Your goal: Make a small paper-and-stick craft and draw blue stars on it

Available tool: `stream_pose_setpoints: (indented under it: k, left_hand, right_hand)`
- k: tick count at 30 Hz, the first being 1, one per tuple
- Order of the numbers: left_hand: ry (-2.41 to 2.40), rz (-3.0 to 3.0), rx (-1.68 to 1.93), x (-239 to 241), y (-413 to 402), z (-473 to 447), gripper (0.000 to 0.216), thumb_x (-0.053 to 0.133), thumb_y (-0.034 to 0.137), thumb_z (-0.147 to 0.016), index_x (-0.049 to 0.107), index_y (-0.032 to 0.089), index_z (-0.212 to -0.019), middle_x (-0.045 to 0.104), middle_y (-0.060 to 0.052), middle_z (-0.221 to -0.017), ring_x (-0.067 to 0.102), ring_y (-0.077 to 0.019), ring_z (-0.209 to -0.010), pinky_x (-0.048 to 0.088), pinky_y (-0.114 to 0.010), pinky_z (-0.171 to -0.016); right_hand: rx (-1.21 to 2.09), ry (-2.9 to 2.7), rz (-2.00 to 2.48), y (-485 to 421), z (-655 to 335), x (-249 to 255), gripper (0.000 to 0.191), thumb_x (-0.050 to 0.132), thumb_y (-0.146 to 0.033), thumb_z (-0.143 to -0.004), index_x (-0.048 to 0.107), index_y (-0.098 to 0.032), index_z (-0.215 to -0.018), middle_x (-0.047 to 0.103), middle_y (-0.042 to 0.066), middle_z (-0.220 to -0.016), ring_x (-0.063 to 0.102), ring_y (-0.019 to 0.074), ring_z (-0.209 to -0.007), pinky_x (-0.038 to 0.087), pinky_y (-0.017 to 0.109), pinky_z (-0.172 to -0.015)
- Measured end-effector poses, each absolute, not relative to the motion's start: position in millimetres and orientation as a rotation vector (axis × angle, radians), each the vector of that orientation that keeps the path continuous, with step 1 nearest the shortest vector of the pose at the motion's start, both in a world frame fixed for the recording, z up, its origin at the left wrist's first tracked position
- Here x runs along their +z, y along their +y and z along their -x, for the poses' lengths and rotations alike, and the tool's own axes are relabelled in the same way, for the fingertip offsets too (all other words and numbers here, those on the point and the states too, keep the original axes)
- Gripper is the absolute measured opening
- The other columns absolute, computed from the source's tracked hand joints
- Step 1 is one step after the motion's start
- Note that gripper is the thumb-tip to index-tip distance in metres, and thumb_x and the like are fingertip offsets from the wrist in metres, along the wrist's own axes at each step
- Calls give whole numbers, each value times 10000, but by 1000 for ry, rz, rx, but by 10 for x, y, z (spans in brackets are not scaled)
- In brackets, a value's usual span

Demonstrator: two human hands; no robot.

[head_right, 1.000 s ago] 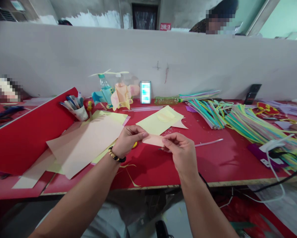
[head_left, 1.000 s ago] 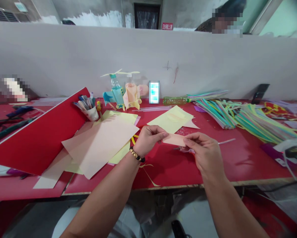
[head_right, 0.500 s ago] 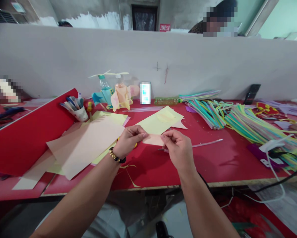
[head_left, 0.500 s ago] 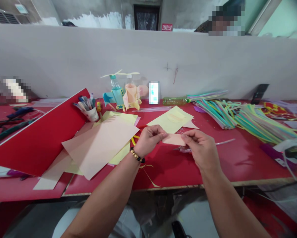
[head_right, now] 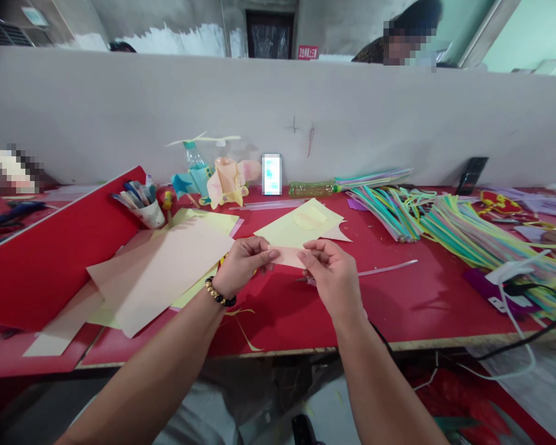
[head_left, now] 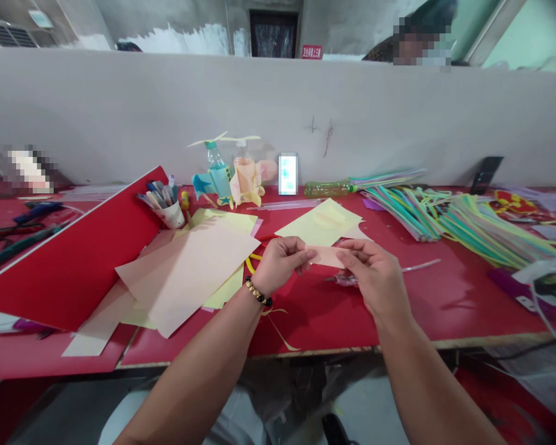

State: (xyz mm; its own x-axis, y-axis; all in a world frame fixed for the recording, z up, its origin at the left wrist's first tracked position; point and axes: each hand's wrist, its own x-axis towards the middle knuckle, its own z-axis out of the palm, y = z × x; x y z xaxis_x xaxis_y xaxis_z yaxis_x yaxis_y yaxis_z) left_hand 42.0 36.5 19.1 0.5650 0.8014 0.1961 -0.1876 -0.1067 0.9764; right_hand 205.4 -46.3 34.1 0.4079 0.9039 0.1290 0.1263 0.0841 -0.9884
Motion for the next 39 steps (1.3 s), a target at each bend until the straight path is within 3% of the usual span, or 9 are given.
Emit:
stream_pose_setpoints:
  k: [3, 9, 17, 21, 26, 31, 39]
  left_hand:
    - [536, -1454, 907, 173, 369, -423, 303, 685, 375, -771, 535, 135, -662, 567, 23, -525, 487, -54, -444, 364, -174, -459]
    - [528, -1463, 880, 167, 364, -427, 305, 678, 387, -775, 547, 132, -671, 574, 11, -538, 501, -64, -456, 379, -180, -462]
    - [532, -1440, 925, 180, 361, -420, 306, 678, 393, -775, 543, 140, -671, 571, 21, -524, 484, -56, -439, 372, -176, -458]
    - [528, -1472, 907, 172, 359, -418, 293, 667, 381, -788, 551, 137, -676, 579, 13, -537, 492, -60, -456, 382, -182, -479]
    - [521, -1545, 867, 179, 350, -409, 298, 656, 379, -799, 546, 135, -668, 570, 14, -534, 485, -55, -451, 346, -173, -460]
    - [523, -1587, 832, 170, 347, -417, 308, 662, 394, -790, 555, 132, -668, 556, 17, -516, 479, -57, -443, 334, -170, -446]
    - [525, -1548, 842, 163, 359, -420, 324, 661, 408, -788, 550, 133, -656, 571, 11, -520, 487, -63, -435, 352, -180, -448]
  right_hand:
    - [861, -1075, 1377, -450, -2111, 312, 261, 725, -394, -728, 664, -167, -842, 631, -2, -601, 589, 107, -506, 523, 205, -500]
    - [728, -1168, 1435, -479, -2157, 309, 257, 693, -413, -760, 666, -162, -802, 622, 0, -551, 590, 123, -490, 494, 216, -484]
    - [768, -1283, 1418, -495, -2080, 378, 297, 653, -387, -802, 588, -162, -620, 622, -6, -532, 538, 84, -439, 441, 184, -460]
    - [820, -1260, 1431, -505, -2164, 370, 315, 627, -423, -816, 629, -155, -649, 644, 11, -552, 584, 107, -470, 479, 202, -484]
    - [839, -1308, 1445, -469, -2190, 377, 342, 696, -434, -748, 683, -173, -970, 697, 31, -706, 652, 170, -613, 535, 266, -566]
    - [788, -1363, 1460, -466, -2162, 423, 254, 641, -419, -795, 699, -171, -782, 655, 9, -580, 609, 146, -497, 501, 244, -489]
    - [843, -1207, 1435, -506, -2234, 445, 270, 700, -437, -739, 686, -176, -806, 660, 15, -567, 625, 155, -502, 537, 261, -520]
